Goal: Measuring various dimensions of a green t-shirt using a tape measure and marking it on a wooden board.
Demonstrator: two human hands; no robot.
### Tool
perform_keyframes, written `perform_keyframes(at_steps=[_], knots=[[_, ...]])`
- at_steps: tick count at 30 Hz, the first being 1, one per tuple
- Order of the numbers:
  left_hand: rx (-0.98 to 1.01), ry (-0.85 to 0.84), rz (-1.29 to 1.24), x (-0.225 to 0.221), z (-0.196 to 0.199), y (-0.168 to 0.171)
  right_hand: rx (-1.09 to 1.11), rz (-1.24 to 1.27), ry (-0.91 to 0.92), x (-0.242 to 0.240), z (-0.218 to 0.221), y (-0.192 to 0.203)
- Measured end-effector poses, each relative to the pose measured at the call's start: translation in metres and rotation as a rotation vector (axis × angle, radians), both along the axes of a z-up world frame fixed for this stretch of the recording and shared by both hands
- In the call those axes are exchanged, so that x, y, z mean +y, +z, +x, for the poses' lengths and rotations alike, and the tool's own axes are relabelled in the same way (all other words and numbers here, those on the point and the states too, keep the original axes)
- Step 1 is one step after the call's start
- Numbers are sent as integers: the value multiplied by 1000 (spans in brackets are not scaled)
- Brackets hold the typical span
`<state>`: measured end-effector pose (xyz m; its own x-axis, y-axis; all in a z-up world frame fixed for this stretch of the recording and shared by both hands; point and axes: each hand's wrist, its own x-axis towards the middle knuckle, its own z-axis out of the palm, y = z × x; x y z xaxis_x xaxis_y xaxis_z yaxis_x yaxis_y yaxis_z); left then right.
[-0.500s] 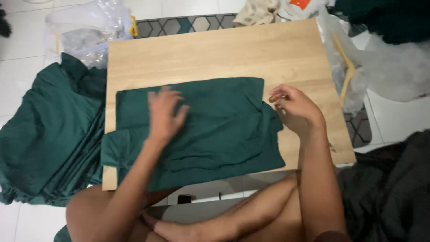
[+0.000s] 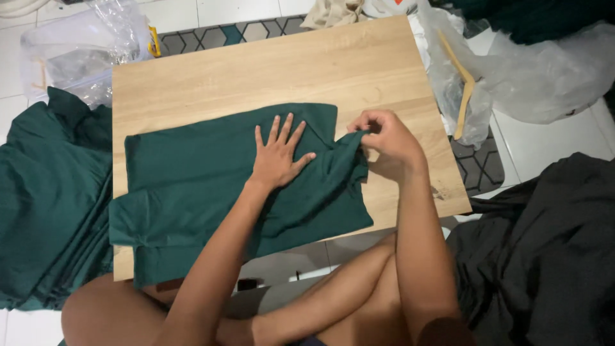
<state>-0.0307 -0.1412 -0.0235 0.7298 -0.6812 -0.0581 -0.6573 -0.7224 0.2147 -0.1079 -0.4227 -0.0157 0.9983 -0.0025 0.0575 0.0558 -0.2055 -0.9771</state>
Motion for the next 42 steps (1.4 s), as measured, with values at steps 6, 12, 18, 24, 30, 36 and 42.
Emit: perform_keyframes(at_steps=[6, 12, 18, 24, 30, 36, 42], knots=[[-9, 30, 35, -4, 12, -7, 16, -165, 4, -48, -5, -3], [122, 33, -51, -5, 31, -7, 294, -185, -13, -46, -40, 37], [134, 19, -474, 102, 12, 18, 323, -535, -148, -66, -14, -29], [84, 366, 109, 281, -18, -14, 332, -611, 97, -25, 1, -29], [186, 363, 157, 325, -22, 3, 455, -987, 298, 43, -9, -10], [-29, 250, -263, 356, -20, -16, 60, -816, 36, 38, -41, 2], [-117, 411, -751, 373, -32, 21, -63, -635, -302, 7, -69, 35]])
